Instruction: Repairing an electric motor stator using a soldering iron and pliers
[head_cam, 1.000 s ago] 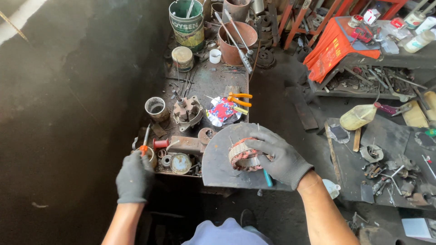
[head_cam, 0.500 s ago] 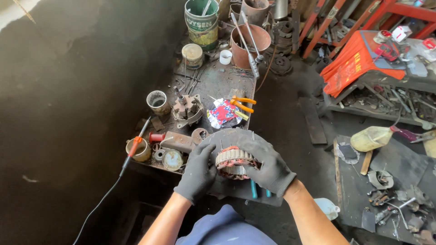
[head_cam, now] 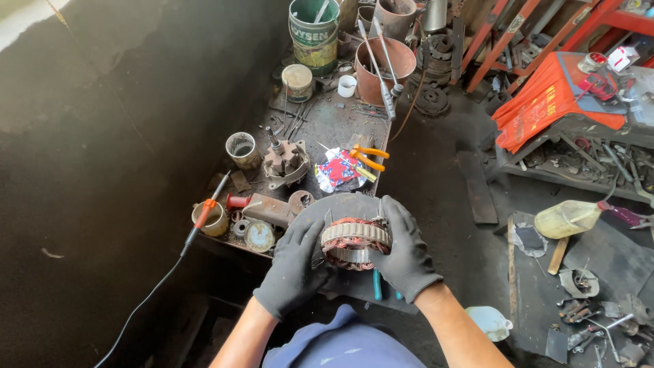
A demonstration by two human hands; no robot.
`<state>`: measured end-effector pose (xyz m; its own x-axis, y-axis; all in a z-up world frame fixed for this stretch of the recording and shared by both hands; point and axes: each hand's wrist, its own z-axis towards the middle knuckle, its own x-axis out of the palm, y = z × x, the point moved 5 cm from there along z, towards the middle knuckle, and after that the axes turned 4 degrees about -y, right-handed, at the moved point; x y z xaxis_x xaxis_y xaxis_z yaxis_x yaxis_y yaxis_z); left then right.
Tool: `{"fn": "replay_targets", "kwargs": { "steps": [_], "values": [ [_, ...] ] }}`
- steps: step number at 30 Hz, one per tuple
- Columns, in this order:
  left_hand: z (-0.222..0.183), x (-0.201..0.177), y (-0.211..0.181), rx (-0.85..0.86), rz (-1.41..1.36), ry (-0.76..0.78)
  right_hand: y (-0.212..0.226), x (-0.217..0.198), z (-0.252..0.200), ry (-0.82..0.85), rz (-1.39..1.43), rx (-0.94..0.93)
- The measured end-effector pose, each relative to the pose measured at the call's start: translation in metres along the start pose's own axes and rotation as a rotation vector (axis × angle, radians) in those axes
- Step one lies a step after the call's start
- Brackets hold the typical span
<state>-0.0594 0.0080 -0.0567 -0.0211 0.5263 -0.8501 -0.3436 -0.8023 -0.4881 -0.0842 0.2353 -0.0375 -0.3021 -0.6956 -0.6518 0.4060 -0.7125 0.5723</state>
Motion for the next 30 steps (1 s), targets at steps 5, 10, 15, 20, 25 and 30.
{"fn": "replay_targets", "kwargs": {
  "steps": [5, 10, 15, 20, 25, 30],
  "values": [
    [-0.009, -0.023, -0.025, 0.098, -0.225, -0.274, -0.016, 0.005, -0.011, 0.169, 0.076, 0.371],
    [0.001, -0.009, -0.025, 0.114, -0.122, -0.381, -0.019, 0.004, -0.009, 0.267, 0.064, 0.379],
    [0.019, -0.022, -0.041, 0.098, 0.028, -0.44, 0.002, -0.009, -0.005, 0.397, 0.126, 0.218],
    [0.016, -0.001, -0.032, 0.057, 0.224, -0.435, -0.016, 0.002, -0.052, 0.537, -0.217, 0.45],
    [0.009, -0.008, -0.034, 0.144, 0.093, -0.522, -0.036, 0.023, -0.096, 0.219, -0.45, 0.171],
    [0.001, -0.002, -0.025, 0.116, -0.047, -0.59, -0.031, 0.009, -0.091, 0.055, -0.333, 0.187]
  ]
}}
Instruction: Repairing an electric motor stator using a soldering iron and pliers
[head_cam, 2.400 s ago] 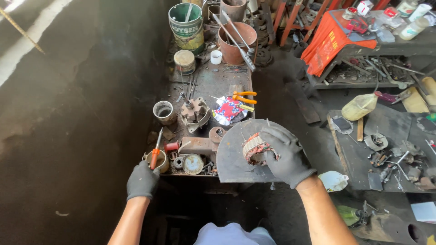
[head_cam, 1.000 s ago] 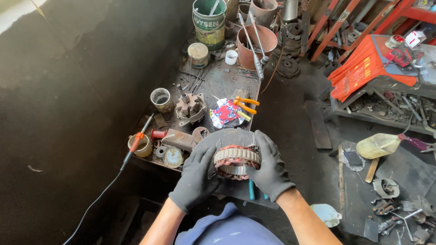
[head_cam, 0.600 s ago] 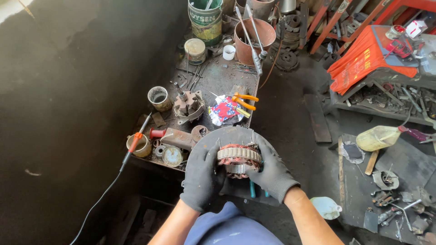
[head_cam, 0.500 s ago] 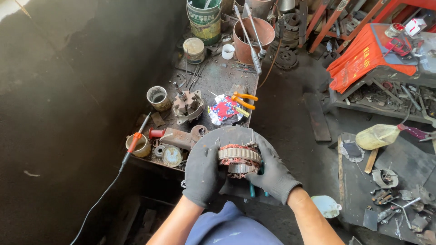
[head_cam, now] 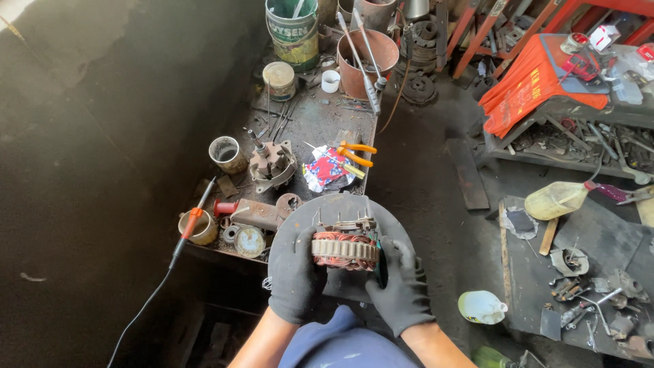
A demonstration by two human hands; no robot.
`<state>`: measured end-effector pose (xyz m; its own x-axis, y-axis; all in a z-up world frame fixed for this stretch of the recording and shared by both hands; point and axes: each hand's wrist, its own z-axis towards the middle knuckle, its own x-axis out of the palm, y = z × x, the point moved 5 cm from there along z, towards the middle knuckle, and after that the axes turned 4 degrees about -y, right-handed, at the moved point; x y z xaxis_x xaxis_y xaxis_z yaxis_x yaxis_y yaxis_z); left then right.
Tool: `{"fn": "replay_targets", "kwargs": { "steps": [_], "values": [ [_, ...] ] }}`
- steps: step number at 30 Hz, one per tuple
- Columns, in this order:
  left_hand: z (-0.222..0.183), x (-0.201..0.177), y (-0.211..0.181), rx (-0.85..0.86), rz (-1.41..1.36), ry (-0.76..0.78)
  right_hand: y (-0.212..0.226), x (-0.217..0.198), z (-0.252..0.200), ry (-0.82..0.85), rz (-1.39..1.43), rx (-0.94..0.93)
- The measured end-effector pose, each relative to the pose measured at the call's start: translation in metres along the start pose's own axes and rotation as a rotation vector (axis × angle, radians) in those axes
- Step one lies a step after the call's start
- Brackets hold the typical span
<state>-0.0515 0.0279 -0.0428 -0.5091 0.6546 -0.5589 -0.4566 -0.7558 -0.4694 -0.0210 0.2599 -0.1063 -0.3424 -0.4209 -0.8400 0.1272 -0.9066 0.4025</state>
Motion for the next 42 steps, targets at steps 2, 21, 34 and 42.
{"fn": "replay_targets", "kwargs": {
  "steps": [2, 21, 34, 42],
  "values": [
    [-0.001, -0.002, -0.002, 0.032, -0.024, -0.05, 0.003, -0.008, 0.008, 0.069, -0.037, 0.042],
    [-0.019, -0.023, -0.06, 0.068, -0.144, -0.112, 0.053, -0.066, 0.042, 0.001, 0.732, 0.02],
    [-0.066, 0.009, -0.054, -0.511, -0.329, 0.261, 0.055, -0.03, 0.073, 0.211, 1.205, 0.342],
    [-0.069, 0.015, -0.043, -0.404, -0.239, -0.018, 0.053, -0.015, 0.073, 0.256, 1.227, 0.306]
  ]
}}
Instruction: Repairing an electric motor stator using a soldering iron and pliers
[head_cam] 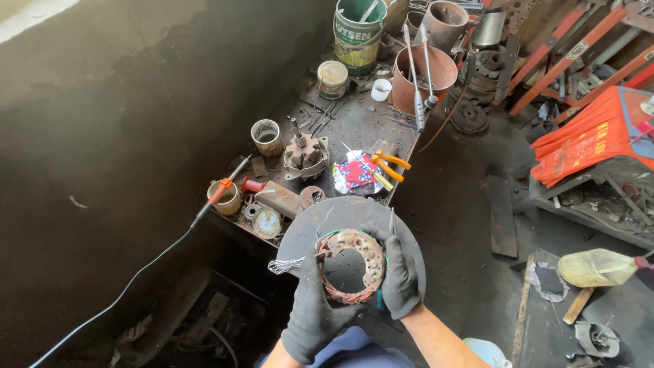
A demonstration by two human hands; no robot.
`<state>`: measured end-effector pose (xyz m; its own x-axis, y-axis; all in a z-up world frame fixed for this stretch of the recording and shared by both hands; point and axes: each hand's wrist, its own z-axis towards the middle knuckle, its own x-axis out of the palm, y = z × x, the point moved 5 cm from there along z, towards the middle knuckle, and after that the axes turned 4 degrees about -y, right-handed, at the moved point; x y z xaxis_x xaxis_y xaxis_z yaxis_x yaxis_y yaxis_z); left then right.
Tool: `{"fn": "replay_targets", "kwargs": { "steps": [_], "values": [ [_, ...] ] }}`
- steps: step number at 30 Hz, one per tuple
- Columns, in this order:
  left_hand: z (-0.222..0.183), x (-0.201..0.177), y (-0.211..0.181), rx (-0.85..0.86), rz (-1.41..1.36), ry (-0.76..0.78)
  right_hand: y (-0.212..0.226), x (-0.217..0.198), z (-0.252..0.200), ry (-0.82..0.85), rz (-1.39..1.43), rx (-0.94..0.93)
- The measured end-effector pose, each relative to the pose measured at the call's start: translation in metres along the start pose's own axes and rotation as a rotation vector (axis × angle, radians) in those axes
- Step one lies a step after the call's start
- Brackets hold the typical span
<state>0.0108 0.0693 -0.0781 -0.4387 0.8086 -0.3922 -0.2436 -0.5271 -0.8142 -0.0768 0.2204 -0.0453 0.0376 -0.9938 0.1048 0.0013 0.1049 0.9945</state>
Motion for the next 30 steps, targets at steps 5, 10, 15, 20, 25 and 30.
{"fn": "replay_targets", "kwargs": {
  "steps": [5, 10, 15, 20, 25, 30],
  "values": [
    [-0.004, 0.005, 0.018, 0.007, -0.048, -0.005, 0.004, 0.001, 0.005, 0.001, -0.064, 0.025],
    [-0.007, 0.018, 0.042, 0.023, 0.026, 0.009, 0.018, 0.003, 0.016, 0.004, -0.157, 0.041],
    [0.011, 0.009, 0.022, 0.023, 0.021, 0.031, 0.026, 0.005, 0.021, 0.002, -0.28, 0.076],
    [0.009, 0.011, 0.023, 0.117, 0.031, -0.006, 0.006, 0.003, 0.026, -0.019, -0.238, 0.09],
    [0.01, 0.012, 0.026, 0.129, 0.046, 0.039, 0.004, 0.0, 0.023, -0.07, -0.203, 0.026],
    [0.011, 0.012, 0.024, 0.193, 0.036, 0.057, 0.023, 0.003, 0.017, -0.103, -0.271, -0.23]
  ]
}}
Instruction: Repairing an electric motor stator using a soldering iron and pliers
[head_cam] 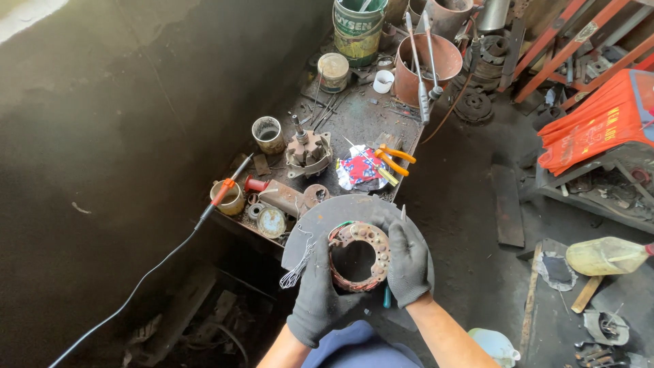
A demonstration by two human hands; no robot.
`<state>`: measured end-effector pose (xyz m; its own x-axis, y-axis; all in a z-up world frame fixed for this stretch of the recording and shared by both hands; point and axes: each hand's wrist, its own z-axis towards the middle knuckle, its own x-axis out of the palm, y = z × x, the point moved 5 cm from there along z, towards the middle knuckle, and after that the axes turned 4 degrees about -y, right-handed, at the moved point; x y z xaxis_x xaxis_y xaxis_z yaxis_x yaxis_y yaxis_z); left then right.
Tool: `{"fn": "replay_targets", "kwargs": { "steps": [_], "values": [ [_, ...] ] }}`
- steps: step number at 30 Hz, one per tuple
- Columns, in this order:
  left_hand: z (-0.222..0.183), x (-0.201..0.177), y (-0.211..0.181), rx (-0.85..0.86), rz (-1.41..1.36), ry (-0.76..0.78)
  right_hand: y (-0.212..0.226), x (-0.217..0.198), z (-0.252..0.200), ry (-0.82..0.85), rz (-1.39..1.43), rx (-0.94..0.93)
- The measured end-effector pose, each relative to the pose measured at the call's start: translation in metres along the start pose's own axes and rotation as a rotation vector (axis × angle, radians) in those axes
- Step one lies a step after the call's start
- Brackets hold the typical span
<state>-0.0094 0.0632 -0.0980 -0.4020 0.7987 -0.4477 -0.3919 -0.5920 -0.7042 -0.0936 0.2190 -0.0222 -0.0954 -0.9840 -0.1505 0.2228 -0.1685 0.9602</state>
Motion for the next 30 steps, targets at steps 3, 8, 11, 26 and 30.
{"fn": "replay_targets", "kwargs": {
  "steps": [3, 8, 11, 26, 30],
  "values": [
    [0.002, 0.005, 0.003, -0.061, -0.018, 0.042, 0.011, -0.004, -0.008, -0.01, -0.023, -0.038],
    [0.0, 0.007, 0.0, -0.136, 0.034, 0.109, -0.007, -0.026, -0.032, -0.121, 0.046, -0.238],
    [-0.005, -0.002, -0.005, -0.224, 0.068, 0.164, -0.013, -0.044, -0.04, -0.136, -0.132, -0.278],
    [0.017, -0.027, 0.078, -0.014, 0.596, 0.155, -0.076, -0.046, -0.079, -0.06, -0.861, -0.383],
    [0.033, -0.012, 0.075, -0.109, 0.527, 0.269, -0.068, -0.052, -0.083, -0.183, -0.844, -0.459]
  ]
}}
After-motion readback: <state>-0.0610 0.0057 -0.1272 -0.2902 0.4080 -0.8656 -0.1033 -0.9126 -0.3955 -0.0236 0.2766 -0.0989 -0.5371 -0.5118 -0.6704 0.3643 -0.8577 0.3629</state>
